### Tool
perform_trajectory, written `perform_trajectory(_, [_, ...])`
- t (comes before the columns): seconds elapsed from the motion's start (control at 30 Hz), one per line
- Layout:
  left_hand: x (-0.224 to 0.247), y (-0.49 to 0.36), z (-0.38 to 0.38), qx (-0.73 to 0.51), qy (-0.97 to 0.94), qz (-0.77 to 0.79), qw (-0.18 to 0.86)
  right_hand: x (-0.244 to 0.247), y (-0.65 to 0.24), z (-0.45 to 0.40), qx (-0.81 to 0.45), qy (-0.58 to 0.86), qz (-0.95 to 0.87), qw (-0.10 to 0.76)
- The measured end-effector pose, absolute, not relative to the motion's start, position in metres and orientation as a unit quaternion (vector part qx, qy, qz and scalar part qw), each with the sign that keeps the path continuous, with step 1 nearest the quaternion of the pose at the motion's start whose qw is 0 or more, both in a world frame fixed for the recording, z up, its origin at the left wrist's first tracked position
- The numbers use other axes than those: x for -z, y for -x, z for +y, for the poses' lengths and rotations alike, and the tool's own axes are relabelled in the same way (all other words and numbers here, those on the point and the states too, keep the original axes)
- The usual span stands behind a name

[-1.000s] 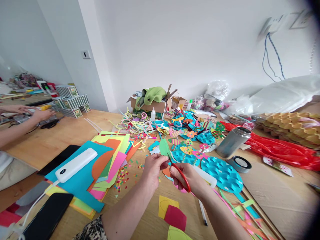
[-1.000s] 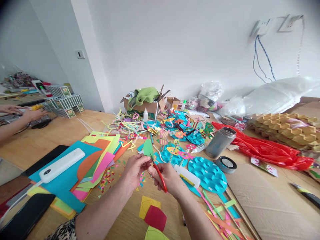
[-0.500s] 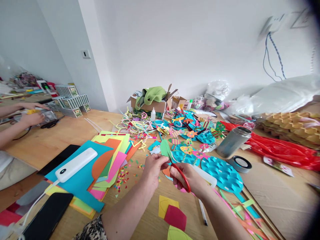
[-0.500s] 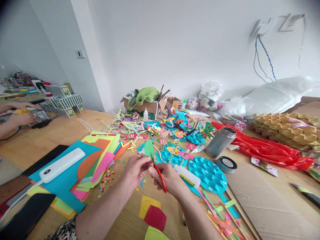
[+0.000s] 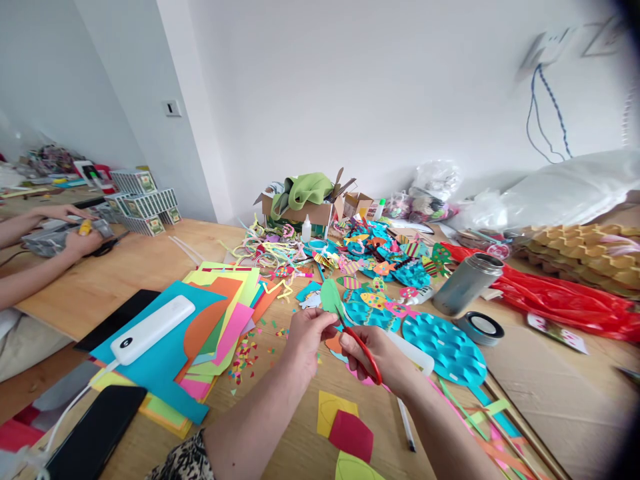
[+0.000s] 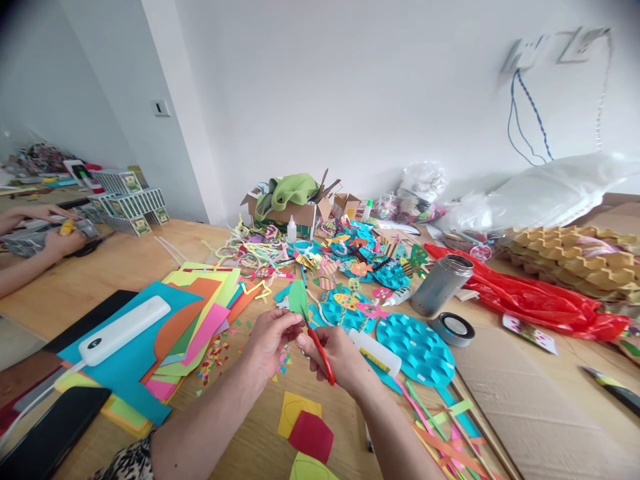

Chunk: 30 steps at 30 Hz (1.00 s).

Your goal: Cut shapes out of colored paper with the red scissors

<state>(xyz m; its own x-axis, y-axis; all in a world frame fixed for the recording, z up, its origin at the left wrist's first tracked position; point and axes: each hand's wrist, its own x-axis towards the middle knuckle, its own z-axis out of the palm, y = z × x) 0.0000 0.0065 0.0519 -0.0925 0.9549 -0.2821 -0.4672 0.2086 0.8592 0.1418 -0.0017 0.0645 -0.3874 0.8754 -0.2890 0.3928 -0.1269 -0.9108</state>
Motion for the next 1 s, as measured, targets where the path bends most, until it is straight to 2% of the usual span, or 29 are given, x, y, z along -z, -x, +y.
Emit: perform_trajectory(1.0, [-0.0536,0.0010,0.0067,-0.563,-0.264,0.477,0.621,-0.0674,-0.1416,-0.0020,-0.551,0.514,-0.623,0.208])
